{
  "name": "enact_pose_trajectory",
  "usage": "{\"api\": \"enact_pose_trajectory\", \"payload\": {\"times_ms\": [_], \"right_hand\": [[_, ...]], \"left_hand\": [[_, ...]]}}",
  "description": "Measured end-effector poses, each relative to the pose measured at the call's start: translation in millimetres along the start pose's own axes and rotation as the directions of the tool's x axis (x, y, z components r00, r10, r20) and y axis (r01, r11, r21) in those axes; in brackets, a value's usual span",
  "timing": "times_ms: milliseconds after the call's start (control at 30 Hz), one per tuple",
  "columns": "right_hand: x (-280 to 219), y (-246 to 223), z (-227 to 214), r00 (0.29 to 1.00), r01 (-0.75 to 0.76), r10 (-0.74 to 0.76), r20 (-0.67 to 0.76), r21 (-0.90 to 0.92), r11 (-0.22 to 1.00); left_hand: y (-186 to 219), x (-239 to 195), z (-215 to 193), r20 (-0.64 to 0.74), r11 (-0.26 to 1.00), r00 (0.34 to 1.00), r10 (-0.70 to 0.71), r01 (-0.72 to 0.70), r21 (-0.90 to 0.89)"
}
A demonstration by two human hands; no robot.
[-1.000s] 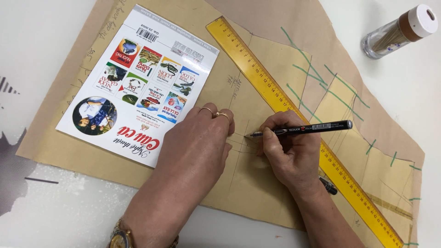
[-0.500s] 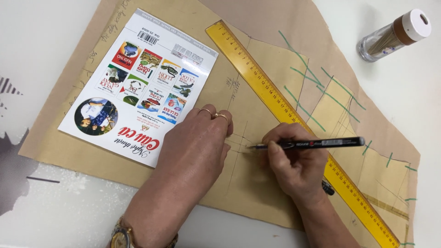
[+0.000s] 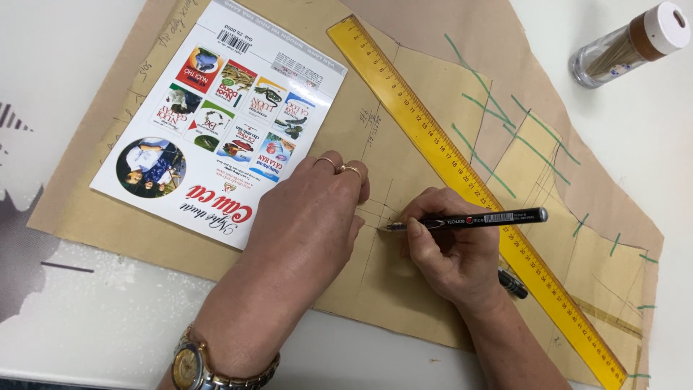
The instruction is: The person uses a black marker and a yellow ruler to draw straight lines on a large sheet of brown paper. They repeatedly reposition the ruler to create a series of intersecting lines and markings on the paper surface.
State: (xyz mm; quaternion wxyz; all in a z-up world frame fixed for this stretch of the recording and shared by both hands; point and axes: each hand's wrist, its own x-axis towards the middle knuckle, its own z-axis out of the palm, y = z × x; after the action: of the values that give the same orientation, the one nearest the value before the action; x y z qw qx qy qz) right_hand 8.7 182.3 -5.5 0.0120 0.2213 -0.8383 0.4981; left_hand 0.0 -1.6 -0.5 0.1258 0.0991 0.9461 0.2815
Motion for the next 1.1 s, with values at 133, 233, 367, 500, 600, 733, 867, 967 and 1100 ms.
{"api": "enact_pose_trajectory", "payload": {"times_ms": [133,233,367,500,600,733,867,967,1100], "right_hand": [[1.3,-0.7,0.7,1.0,0.016,-0.016,0.003,-0.004,1.0],[1.6,-0.3,0.6,0.999,0.039,-0.039,0.012,-0.038,0.999],[1.1,1.3,1.0,0.999,0.034,-0.034,0.004,-0.052,0.998],[1.2,1.2,0.4,1.0,0.029,-0.029,0.011,-0.032,0.999],[1.6,1.4,0.5,1.0,0.026,-0.025,0.009,-0.049,0.998],[1.2,1.0,1.1,1.0,0.026,-0.026,-0.001,-0.043,0.999],[1.8,0.4,1.3,1.0,0.01,-0.01,0.007,-0.029,1.0],[1.7,0.1,1.4,1.0,0.016,-0.016,0.004,-0.043,0.999],[2.8,1.0,1.5,1.0,0.029,-0.029,0.01,-0.042,0.999]], "left_hand": [[0.8,0.5,-1.5,0.034,1.0,0.999,-0.025,0.025,-0.004],[0.0,-0.1,0.0,0.009,1.0,1.0,-0.004,0.004,-0.009],[-0.1,-0.2,-0.5,0.007,1.0,1.0,-0.006,0.006,-0.017],[-0.6,-0.7,-0.1,0.006,1.0,1.0,-0.004,0.005,-0.02],[-2.1,-0.6,2.4,-0.038,0.999,0.999,0.028,-0.029,-0.015],[-1.0,-0.3,0.8,-0.008,1.0,1.0,0.005,-0.006,-0.021],[-0.7,-0.6,-0.5,-0.002,1.0,1.0,0.002,-0.002,-0.015],[-1.4,-0.5,1.7,-0.024,1.0,1.0,0.018,-0.018,-0.018],[-1.3,-0.2,1.6,-0.027,1.0,0.999,0.027,-0.027,-0.002]]}}
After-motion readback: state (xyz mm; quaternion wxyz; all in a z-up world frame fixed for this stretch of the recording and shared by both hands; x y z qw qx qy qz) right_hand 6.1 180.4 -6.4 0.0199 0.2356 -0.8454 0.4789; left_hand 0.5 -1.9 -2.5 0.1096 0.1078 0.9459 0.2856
